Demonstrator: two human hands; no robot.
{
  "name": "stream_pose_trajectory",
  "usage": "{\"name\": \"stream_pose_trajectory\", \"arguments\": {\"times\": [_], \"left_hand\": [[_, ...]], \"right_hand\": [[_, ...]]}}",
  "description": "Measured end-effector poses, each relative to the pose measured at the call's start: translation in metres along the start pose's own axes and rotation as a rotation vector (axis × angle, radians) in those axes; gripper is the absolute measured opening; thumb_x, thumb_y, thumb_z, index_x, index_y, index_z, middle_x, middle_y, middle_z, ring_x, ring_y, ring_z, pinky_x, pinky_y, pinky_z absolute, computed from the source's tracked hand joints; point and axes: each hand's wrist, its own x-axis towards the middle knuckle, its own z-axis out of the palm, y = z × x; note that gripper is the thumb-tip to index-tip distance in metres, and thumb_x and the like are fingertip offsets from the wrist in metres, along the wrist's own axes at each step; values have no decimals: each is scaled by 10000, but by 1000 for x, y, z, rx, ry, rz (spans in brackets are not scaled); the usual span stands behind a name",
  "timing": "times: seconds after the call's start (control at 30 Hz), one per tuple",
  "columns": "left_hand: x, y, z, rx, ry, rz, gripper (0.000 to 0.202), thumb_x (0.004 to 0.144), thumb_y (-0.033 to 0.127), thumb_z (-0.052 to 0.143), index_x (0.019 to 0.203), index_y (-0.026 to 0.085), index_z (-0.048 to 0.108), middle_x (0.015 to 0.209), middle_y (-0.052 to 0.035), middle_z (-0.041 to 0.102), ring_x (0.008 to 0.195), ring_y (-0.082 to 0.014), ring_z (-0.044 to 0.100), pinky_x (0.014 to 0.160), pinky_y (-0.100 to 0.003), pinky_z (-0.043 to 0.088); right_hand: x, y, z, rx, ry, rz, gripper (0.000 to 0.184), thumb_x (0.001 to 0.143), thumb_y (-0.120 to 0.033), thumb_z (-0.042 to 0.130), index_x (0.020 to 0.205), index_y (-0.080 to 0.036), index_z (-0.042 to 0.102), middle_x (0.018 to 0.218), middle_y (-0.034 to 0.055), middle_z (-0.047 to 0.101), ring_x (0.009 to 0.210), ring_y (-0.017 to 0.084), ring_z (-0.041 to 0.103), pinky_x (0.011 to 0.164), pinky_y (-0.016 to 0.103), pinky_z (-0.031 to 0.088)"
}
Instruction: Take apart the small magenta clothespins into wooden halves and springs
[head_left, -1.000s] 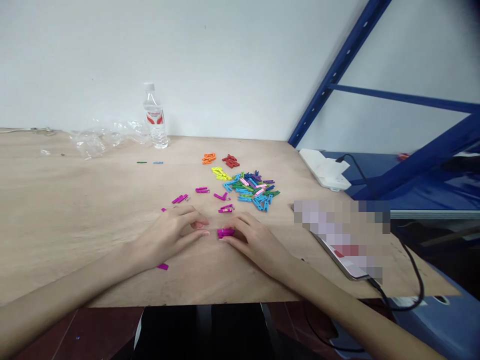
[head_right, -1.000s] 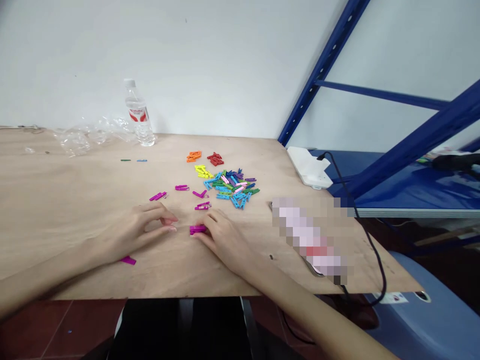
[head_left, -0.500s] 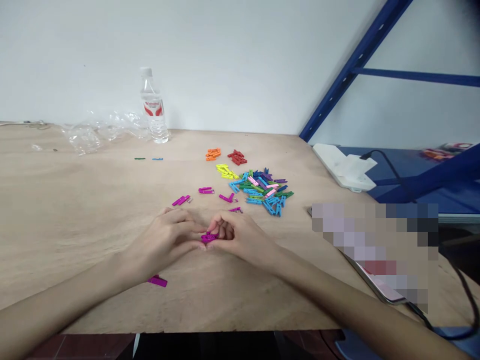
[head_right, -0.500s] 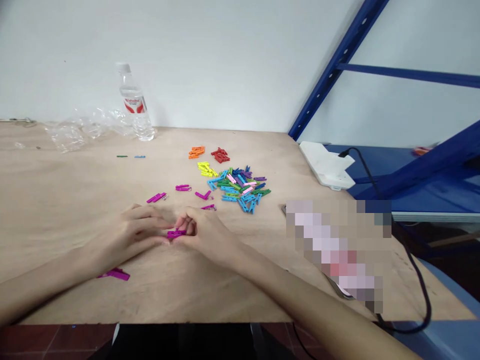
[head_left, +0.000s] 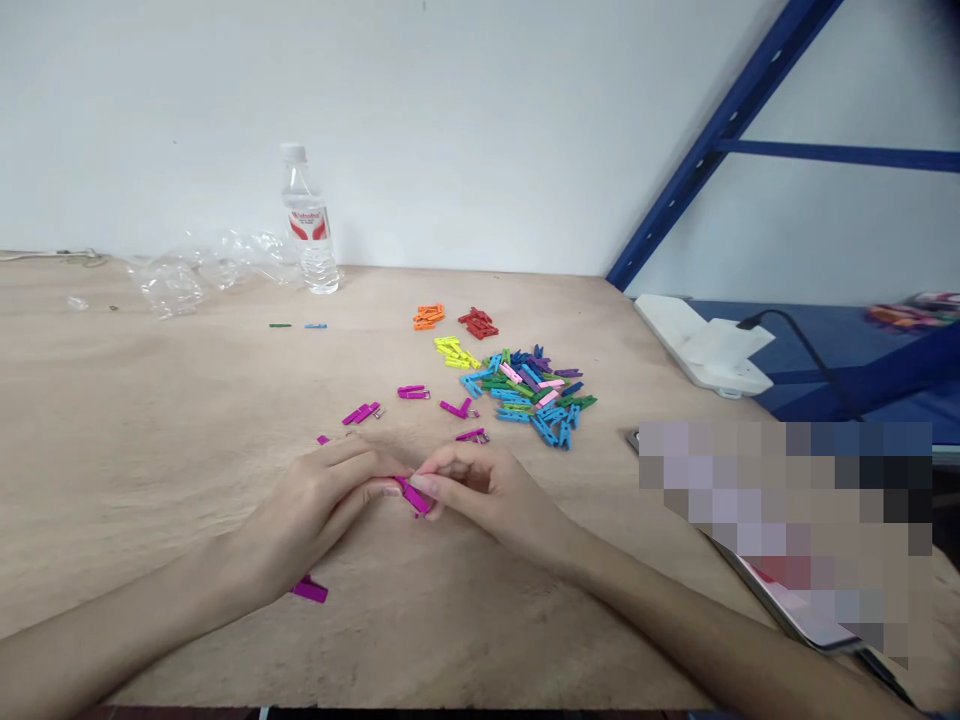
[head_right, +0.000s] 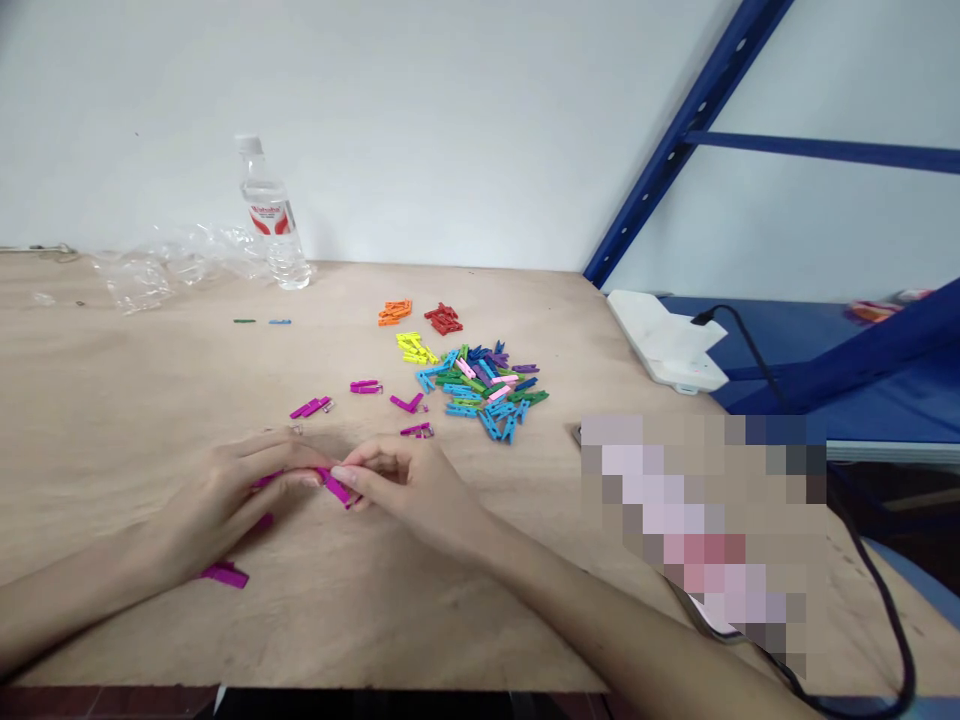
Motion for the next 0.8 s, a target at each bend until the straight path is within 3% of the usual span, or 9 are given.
{"name": "stream_pose_trajectory", "arguments": {"times": [0.13, 0.33, 0.6, 0.8], "left_hand": [[-3, -2, 3, -18, 21, -27, 236, 919, 126, 451, 1070, 239, 592, 984, -3, 659, 869, -142, 620, 766, -264, 485], [-2, 2, 1, -42, 30, -8, 220, 920, 110, 456, 1039, 240, 588, 932, 12, 648, 838, -118, 608, 743, -235, 465], [-1, 2, 2, -85, 17, -11, 201, 926, 117, 452, 1001, 228, 601, 917, 11, 641, 820, -112, 599, 746, -234, 451], [-3, 3, 4, -55, 48, 0, 181, 921, 122, 466, 992, 221, 600, 917, 6, 641, 818, -113, 603, 738, -228, 453]], "right_hand": [[1, 0, -2, 86, 10, 71, 84, 829, -248, 616, 870, -176, 607, 771, 12, 667, 725, 114, 610, 675, 234, 446], [0, 6, -4, 175, -24, 5, 150, 799, -228, 655, 902, -201, 549, 758, -6, 686, 711, 105, 616, 688, 237, 450], [-1, 5, -5, 137, -17, 35, 165, 799, -220, 646, 919, -198, 536, 802, 13, 686, 744, 111, 619, 703, 250, 451], [-3, 1, 0, 107, -3, -22, 160, 794, -188, 610, 785, -198, 450, 812, 8, 643, 729, 115, 614, 664, 252, 466]]}}
